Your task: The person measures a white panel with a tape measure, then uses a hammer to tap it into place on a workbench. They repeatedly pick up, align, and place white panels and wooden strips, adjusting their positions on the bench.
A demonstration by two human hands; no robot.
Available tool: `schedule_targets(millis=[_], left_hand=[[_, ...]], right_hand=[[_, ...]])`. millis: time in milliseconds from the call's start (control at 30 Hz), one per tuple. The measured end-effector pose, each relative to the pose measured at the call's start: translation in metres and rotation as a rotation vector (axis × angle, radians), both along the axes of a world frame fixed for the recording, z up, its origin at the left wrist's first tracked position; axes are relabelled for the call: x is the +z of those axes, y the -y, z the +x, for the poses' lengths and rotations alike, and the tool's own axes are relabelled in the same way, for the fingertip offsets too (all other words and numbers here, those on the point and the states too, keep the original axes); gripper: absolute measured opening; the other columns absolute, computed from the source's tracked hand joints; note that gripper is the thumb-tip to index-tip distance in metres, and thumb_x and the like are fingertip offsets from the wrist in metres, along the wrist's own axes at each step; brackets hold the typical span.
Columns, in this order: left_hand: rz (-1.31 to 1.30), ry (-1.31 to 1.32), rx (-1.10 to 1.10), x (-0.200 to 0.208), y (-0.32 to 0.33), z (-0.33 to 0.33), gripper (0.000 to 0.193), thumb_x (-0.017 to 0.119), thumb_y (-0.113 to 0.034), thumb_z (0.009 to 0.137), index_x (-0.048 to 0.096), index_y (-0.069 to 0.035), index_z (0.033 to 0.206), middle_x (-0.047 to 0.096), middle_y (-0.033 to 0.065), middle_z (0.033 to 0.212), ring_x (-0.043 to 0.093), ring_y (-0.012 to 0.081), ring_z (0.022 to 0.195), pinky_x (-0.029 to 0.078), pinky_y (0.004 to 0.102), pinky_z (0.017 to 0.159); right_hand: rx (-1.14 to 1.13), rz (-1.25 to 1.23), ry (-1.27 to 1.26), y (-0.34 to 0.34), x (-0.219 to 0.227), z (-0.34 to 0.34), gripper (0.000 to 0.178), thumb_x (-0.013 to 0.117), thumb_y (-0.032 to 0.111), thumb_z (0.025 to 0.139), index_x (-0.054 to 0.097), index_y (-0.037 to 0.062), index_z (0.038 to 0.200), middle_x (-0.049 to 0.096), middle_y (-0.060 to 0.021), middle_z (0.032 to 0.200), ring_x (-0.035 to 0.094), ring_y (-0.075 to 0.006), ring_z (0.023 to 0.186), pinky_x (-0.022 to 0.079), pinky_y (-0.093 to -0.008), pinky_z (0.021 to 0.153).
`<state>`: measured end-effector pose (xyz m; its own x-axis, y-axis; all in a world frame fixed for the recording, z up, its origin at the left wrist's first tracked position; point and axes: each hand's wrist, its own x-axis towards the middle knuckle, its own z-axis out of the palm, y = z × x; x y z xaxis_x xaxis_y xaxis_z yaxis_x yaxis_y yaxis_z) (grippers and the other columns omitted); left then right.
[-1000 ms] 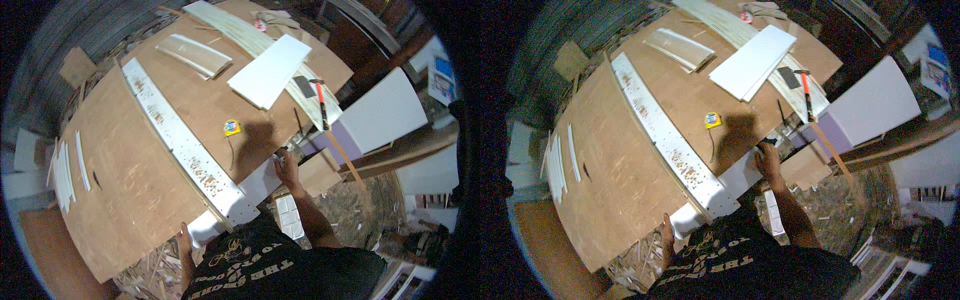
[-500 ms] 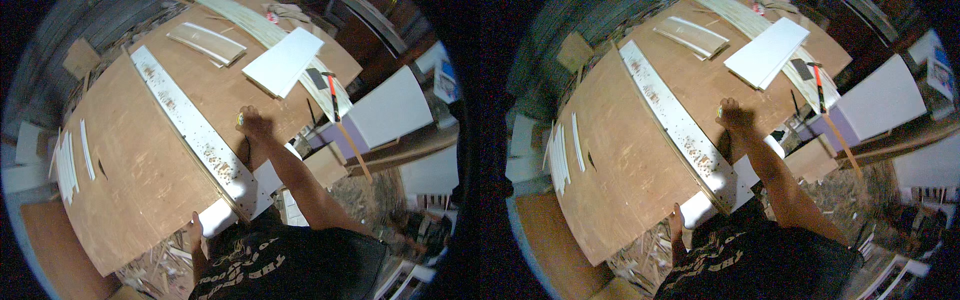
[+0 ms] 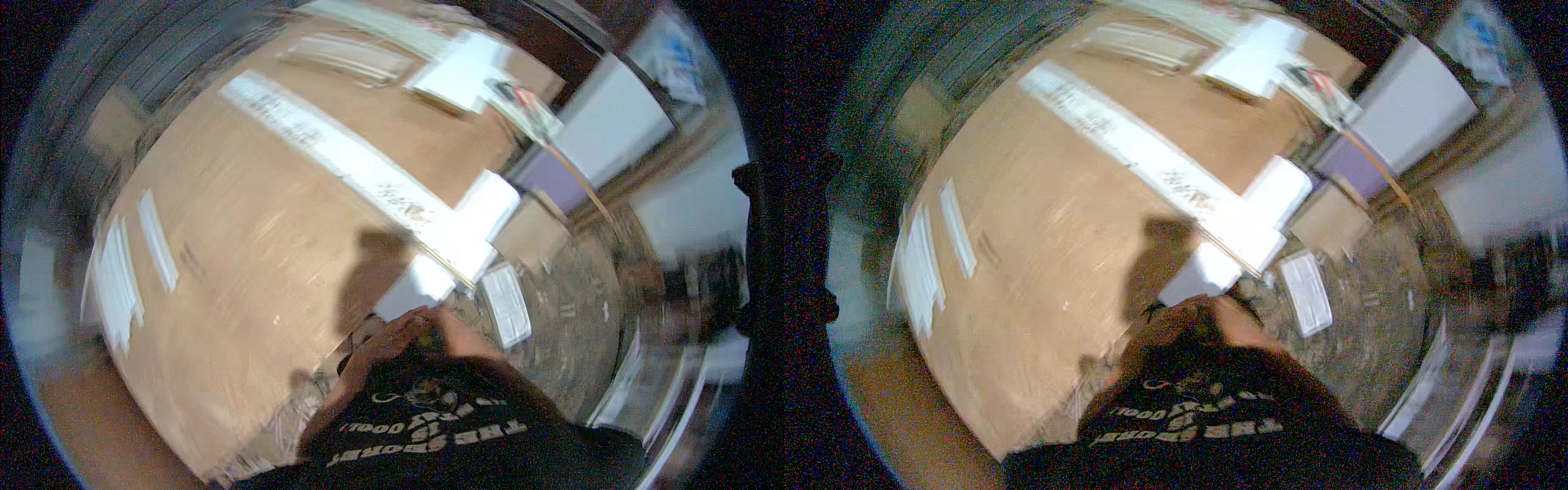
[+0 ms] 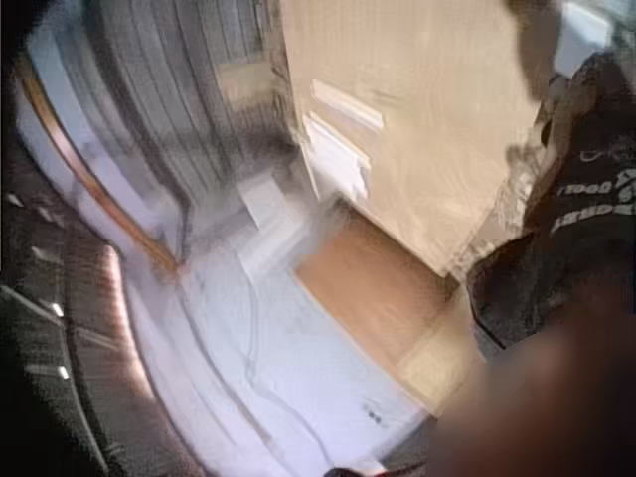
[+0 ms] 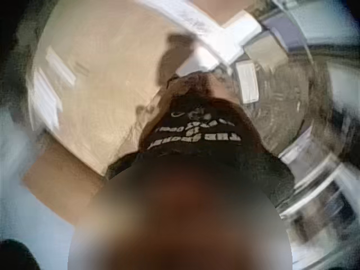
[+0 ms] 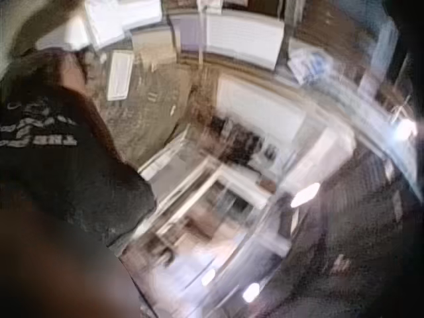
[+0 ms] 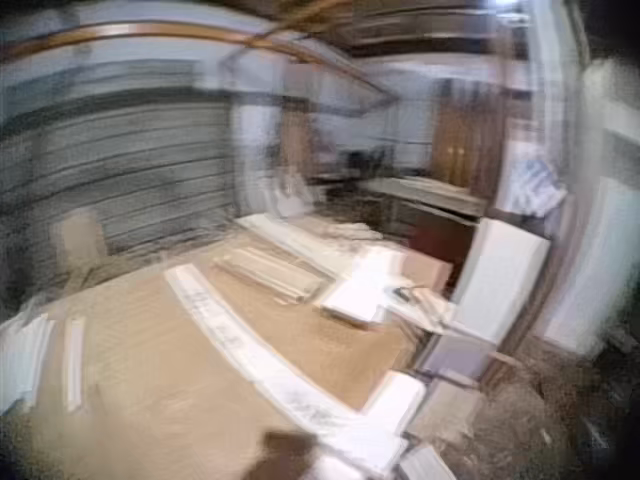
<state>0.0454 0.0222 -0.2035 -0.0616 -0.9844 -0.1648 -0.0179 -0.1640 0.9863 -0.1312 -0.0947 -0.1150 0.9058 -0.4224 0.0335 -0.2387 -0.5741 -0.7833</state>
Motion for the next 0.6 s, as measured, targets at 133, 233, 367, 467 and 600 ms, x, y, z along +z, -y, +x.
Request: schedule_targets(millis=[133,233,367,467,600], left_hand=[[0.036,-0.093,-0.165,-0.027,-0.015,-0.039,0.045,0.042,-0.034,0.111,0.054,-0.002,0.14,0.058,0.0116,0.139,0.056,0.0259,0.126,0.045,0.0393,0.107],[-0.007,-0.118,-0.169,-0.049,-0.02,-0.068,0.045,0.038,-0.032,0.111,0.053,-0.002,0.141,0.058,0.0108,0.137,0.055,0.0268,0.124,0.046,0.0407,0.106],[0.089,-0.308,-0.131,-0.044,0.014,-0.103,0.043,0.051,-0.03,0.108,0.053,-0.003,0.142,0.057,0.0151,0.136,0.055,0.026,0.124,0.05,0.0407,0.101],[-0.055,0.092,-0.437,-0.007,0.04,-0.152,0.044,0.066,-0.015,0.098,0.054,-0.002,0.138,0.064,0.011,0.124,0.064,0.0215,0.107,0.056,0.0333,0.088],[0.089,0.097,-0.674,0.039,0.071,-0.268,0.031,0.072,-0.02,0.095,0.06,-0.005,0.12,0.069,0.004,0.099,0.066,0.0142,0.084,0.054,0.0282,0.072]], right_hand=[[-0.086,0.157,0.0,-0.047,0.003,-0.048,0.07,0.073,0.033,0.09,0.045,0.0042,0.147,0.05,-0.018,0.149,0.05,-0.0371,0.134,0.037,-0.0474,0.116],[-0.251,0.151,0.201,-0.072,0.001,-0.098,0.075,0.073,0.037,0.091,0.042,0.0038,0.15,0.048,-0.0183,0.152,0.049,-0.0354,0.136,0.036,-0.0458,0.116],[-0.376,0.2,0.254,-0.085,-0.008,-0.143,0.076,0.075,0.037,0.09,0.042,0.0037,0.15,0.048,-0.0182,0.151,0.049,-0.0349,0.135,0.036,-0.0455,0.116],[-0.473,0.219,0.292,-0.085,-0.022,-0.188,0.076,0.076,0.036,0.09,0.042,0.0036,0.15,0.048,-0.0181,0.151,0.049,-0.0345,0.135,0.037,-0.0452,0.115],[-0.634,0.222,0.311,-0.097,-0.057,-0.282,0.078,0.078,0.036,0.089,0.042,0.0035,0.15,0.048,-0.018,0.151,0.049,-0.0339,0.135,0.037,-0.0449,0.115]])
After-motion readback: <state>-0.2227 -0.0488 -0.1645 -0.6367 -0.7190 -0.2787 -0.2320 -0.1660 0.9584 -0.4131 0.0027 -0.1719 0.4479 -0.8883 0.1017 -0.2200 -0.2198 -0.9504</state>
